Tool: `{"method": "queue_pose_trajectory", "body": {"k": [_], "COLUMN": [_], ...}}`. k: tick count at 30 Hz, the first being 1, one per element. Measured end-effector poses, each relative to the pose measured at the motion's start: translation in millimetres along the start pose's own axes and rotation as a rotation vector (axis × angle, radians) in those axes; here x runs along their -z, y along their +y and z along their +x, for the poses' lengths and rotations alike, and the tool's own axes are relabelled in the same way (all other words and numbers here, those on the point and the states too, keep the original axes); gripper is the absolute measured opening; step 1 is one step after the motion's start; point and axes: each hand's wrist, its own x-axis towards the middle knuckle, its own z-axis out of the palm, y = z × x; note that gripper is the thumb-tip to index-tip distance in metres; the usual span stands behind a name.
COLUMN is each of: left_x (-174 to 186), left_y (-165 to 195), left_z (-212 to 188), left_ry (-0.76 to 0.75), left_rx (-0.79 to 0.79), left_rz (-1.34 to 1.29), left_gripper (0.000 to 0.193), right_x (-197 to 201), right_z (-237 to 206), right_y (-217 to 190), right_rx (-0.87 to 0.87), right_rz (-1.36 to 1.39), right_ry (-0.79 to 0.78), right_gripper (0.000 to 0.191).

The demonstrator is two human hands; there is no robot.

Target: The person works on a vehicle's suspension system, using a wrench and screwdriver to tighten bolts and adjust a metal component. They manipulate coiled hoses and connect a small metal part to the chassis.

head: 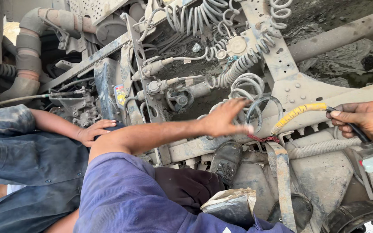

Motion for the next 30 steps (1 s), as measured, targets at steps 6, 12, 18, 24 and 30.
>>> {"method": "queue_pose_trajectory", "body": {"k": [6, 12, 18, 24, 30], "left_x": [-43.1, -26.1, 42.3, 79.2, 83.3], "left_y": [12.3, -12.2, -47.3, -50.7, -32.4], "left_z": [-2.9, 45.4, 86.7, 100.0, 110.5], "left_ry": [0.115, 0.351, 0.338, 0.273, 0.258], "left_rx": [0.096, 0.364, 0.312, 0.278, 0.271], "left_rz": [0.149, -0.342, -0.602, -1.011, -1.08], "left_gripper": [0.123, 0.041, 0.035, 0.039, 0.028], "right_x": [-27.2, -49.8, -57.5, -92.2, -124.8], "right_z": [-24.0, -67.2, -58.8, -24.8, 2.5], "right_y": [-20.8, -64.3, -89.2, -86.3, -71.4], "right_rx": [-0.113, -0.05, 0.41, 0.824, 1.337], "right_rz": [0.159, 0.212, 0.521, -0.148, -0.773], "right_ry": [-0.045, -0.278, -0.247, -0.112, 0.268], "right_gripper": [0.035, 0.043, 0.05, 0.052, 0.099]}}
